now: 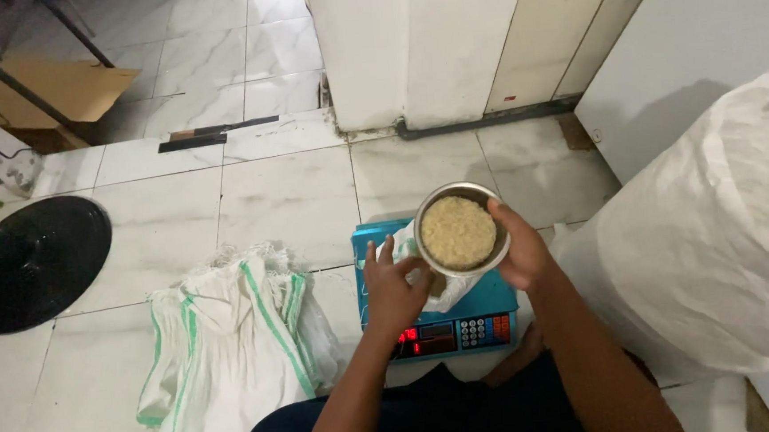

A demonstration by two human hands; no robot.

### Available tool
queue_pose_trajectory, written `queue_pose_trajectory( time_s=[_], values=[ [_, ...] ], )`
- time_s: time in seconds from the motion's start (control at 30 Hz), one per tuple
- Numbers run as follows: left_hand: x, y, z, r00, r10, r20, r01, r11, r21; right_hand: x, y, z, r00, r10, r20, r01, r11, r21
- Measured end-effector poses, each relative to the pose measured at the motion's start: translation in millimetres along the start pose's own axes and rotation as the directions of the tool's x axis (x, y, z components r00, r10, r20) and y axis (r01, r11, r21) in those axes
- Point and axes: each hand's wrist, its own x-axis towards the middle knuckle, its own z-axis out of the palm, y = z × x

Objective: The person scoops rice from a large sack using a metal bowl and pours it into a small white cloth bag placed on a digital scale. The person repeats this process multiple times to reach a target weight.

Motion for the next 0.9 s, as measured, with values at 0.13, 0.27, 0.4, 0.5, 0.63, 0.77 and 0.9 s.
queue_pose_trajectory(
  time_s=[0.13, 0.27, 0.4, 0.5, 0.63, 0.77, 0.9],
  values=[
    [13.5, -25.6, 31.9, 0.996, 0.025, 0.08, -0.052, 0.935, 0.351, 15.0, 23.7, -10.7, 0.993, -0.117, 0.019, 0.118, 0.992, -0.043],
    [12.4, -34.8, 34.0, 0.945, -0.202, 0.258, 0.122, 0.947, 0.296, 14.5, 39.4, -16.1, 0.985, -0.156, 0.071, 0.164, 0.977, -0.133],
    [26.8, -42.9, 11.7, 0.878, -0.241, 0.414, 0.235, 0.97, 0.067, 12.8, 37.1, -15.1, 0.975, -0.213, 0.066, 0.223, 0.935, -0.276],
    [33.1, -44.0, -8.0, 0.888, -0.222, 0.402, 0.244, 0.97, -0.003, -3.3, 24.2, -3.2, 0.959, -0.279, 0.043, 0.271, 0.868, -0.417],
    [28.9, 6.2, -44.9, 0.893, -0.155, 0.423, 0.143, 0.988, 0.061, -25.5, 6.5, 22.5, 0.944, -0.33, 0.004, 0.282, 0.802, -0.526],
    [24.2, 29.4, -53.9, 0.958, -0.082, 0.276, 0.132, 0.977, -0.167, -31.9, 4.0, 27.6, 0.935, -0.356, -0.014, 0.253, 0.691, -0.677],
    [20.3, 44.4, -63.6, 0.971, -0.06, 0.233, 0.129, 0.948, -0.292, -31.7, 7.4, 30.2, 0.928, -0.369, -0.04, 0.212, 0.615, -0.759]
  ],
)
